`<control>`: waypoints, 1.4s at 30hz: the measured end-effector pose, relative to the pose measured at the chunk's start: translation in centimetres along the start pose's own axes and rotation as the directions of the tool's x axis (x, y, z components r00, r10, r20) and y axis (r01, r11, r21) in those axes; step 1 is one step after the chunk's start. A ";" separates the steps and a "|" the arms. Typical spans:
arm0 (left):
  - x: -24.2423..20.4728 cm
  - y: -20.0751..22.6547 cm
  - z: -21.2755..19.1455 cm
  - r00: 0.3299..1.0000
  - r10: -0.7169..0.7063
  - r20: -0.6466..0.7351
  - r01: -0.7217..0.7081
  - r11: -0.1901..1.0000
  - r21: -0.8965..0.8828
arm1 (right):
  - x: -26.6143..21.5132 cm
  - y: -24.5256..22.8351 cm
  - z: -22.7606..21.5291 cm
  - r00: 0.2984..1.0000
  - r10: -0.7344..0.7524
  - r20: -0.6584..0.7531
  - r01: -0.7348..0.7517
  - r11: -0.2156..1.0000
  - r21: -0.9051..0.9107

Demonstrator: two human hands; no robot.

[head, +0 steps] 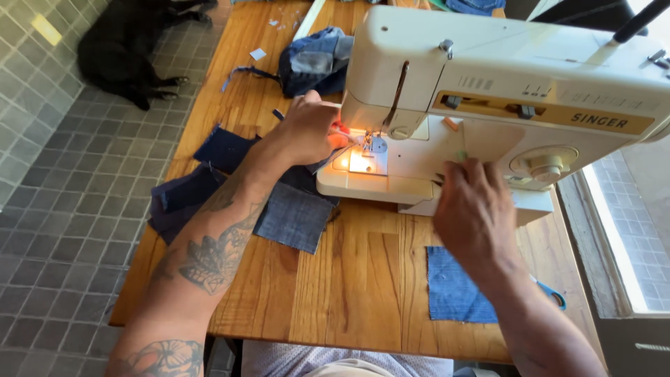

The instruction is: Sewing denim scraps together using a sewing machine to create a patchwork fabric

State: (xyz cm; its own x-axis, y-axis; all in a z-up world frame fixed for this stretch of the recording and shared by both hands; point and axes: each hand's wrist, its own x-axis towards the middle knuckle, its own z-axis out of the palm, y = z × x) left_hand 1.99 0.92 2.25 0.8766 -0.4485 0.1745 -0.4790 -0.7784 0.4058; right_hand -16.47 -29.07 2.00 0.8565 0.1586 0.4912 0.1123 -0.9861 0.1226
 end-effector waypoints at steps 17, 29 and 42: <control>-2.9 0.5 -5.9 0.950 -0.106 0.294 0.180 0.954 -0.239 | 0.9 1.4 2.0 0.993 -0.110 0.034 0.099 0.970 0.223; -2.3 -1.5 -4.1 0.963 -0.059 0.261 0.192 0.833 -0.520 | 3.3 -4.3 0.6 0.980 -0.162 -0.114 0.197 0.737 0.646; -2.5 -0.5 -4.6 0.947 -0.074 0.312 0.230 0.833 -0.504 | 6.4 -7.8 2.7 0.988 -0.063 0.141 -0.043 0.763 0.645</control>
State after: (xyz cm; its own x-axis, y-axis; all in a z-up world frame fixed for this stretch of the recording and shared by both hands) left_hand 0.24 4.48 5.75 0.8514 -0.5043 -0.1441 -0.1736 -0.5302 0.8299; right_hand -10.52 -20.48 1.80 0.9102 0.2119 0.3559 0.3736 -0.7913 -0.4841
